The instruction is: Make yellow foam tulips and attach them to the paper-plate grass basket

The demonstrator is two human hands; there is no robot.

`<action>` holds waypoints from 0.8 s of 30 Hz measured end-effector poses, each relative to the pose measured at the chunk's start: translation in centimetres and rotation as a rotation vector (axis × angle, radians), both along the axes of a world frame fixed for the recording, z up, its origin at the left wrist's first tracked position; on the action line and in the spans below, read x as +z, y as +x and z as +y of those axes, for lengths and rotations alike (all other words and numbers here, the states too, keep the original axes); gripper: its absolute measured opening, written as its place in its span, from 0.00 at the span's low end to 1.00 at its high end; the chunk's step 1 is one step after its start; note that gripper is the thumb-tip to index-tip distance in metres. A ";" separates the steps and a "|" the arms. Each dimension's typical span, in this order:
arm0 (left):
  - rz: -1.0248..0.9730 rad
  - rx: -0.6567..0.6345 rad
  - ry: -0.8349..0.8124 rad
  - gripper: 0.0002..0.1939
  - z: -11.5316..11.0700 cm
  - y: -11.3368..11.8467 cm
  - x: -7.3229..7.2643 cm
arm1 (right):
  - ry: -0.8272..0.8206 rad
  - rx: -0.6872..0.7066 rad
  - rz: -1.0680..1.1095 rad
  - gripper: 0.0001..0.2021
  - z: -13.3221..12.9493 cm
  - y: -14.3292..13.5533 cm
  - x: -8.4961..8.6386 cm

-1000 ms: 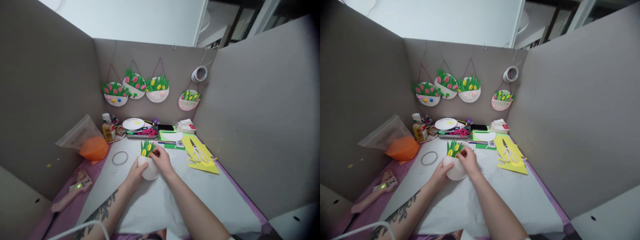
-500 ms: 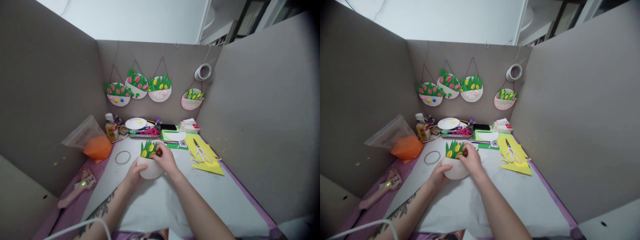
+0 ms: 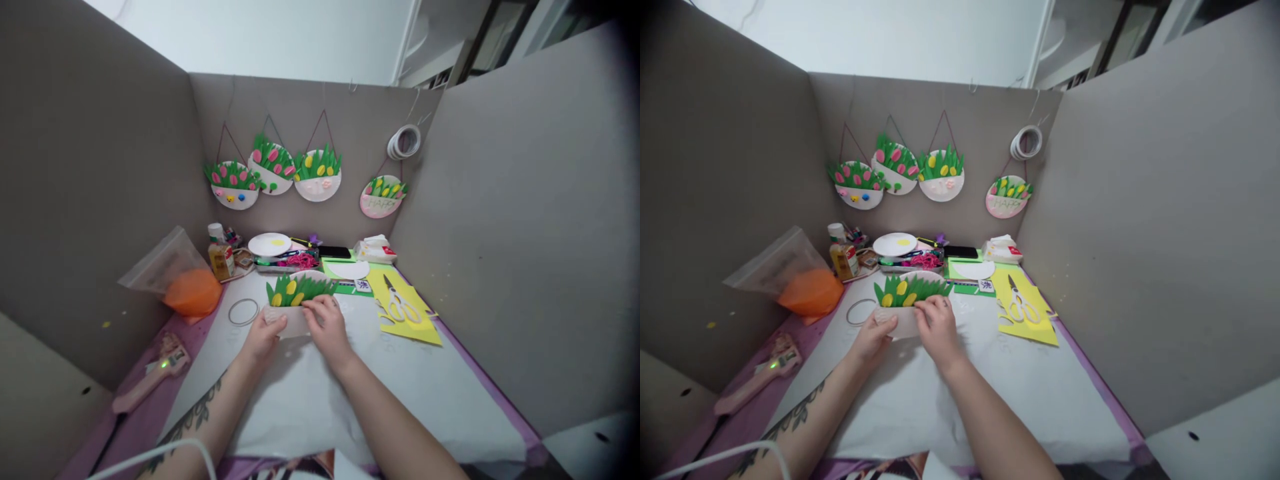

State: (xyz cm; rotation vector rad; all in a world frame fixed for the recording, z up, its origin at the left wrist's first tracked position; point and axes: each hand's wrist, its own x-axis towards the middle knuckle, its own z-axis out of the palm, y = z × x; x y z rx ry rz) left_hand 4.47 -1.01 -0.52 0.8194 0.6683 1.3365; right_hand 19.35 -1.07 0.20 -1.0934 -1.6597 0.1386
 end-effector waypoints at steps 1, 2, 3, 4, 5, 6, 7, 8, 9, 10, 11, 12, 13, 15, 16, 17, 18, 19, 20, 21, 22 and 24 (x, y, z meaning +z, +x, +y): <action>0.003 0.002 0.005 0.19 0.0 0.0 -0.1 | -0.007 -0.002 0.005 0.09 0.0 -0.1 -0.1; 0.005 0.008 0.006 0.19 0.0 0.1 -0.1 | -0.016 -0.004 0.014 0.09 -0.1 -0.2 -0.1; 0.006 0.015 0.004 0.19 0.1 0.1 -0.2 | -0.025 -0.005 0.026 0.09 -0.1 -0.3 -0.1; 0.006 0.019 0.003 0.19 0.1 0.1 -0.3 | -0.034 -0.004 0.040 0.08 -0.1 -0.3 -0.1; 0.005 0.022 0.002 0.18 0.2 0.0 -0.3 | -0.046 -0.002 0.056 0.08 -0.1 -0.3 0.0; 0.004 0.020 0.003 0.18 0.2 0.0 -0.4 | -0.061 0.000 0.072 0.08 -0.1 -0.3 0.0; 0.004 0.016 0.004 0.18 0.2 0.0 -0.4 | -0.077 -0.001 0.089 0.08 -0.1 -0.3 0.0; 0.005 0.012 0.005 0.18 0.2 0.0 -0.5 | -0.094 -0.003 0.105 0.07 -0.1 -0.3 0.1; 0.007 0.010 0.006 0.18 0.2 0.0 -0.5 | -0.108 -0.004 0.119 0.07 -0.1 -0.3 0.1; 0.009 0.009 0.008 0.18 0.2 0.0 -0.5 | -0.121 -0.004 0.130 0.07 -0.1 -0.3 0.2; 0.011 0.009 0.010 0.18 0.2 0.0 -0.5 | -0.129 -0.002 0.140 0.07 -0.1 -0.2 0.2; 0.012 0.009 0.012 0.18 0.2 0.0 -0.5 | -0.133 0.002 0.148 0.07 -0.1 -0.3 0.2; 0.011 0.011 0.017 0.18 0.2 0.0 -0.5 | -0.135 0.008 0.155 0.07 -0.1 -0.3 0.2; 0.007 0.015 0.022 0.18 0.2 0.0 -0.4 | -0.131 0.013 0.163 0.06 -0.2 -0.3 0.2; 0.005 0.019 0.019 0.18 0.2 0.0 -0.4 | -0.127 0.010 0.163 0.06 -0.3 -0.3 0.2; 0.006 0.024 0.015 0.17 0.2 0.0 -0.4 | -0.121 0.003 0.160 0.07 -0.3 -0.3 0.2; 0.008 0.027 0.010 0.17 0.2 0.1 -0.4 | -0.114 -0.004 0.157 0.07 -0.4 -0.3 0.2; 0.011 0.029 0.006 0.17 0.2 0.1 -0.3 | -0.108 -0.012 0.154 0.07 -0.4 -0.4 0.2; 0.012 0.029 0.006 0.17 0.2 0.1 -0.3 | -0.103 -0.017 0.152 0.07 -0.5 -0.4 0.2; 0.013 0.023 0.010 0.17 0.2 0.1 -0.3 | -0.101 -0.018 0.150 0.07 -0.5 -0.4 0.2; 0.013 0.016 0.015 0.17 0.2 0.1 -0.3 | -0.102 -0.016 0.149 0.07 -0.5 -0.4 0.1; 0.017 0.002 0.021 0.18 0.2 0.1 -0.4 | -0.116 -0.010 0.152 0.07 -0.4 -0.5 0.1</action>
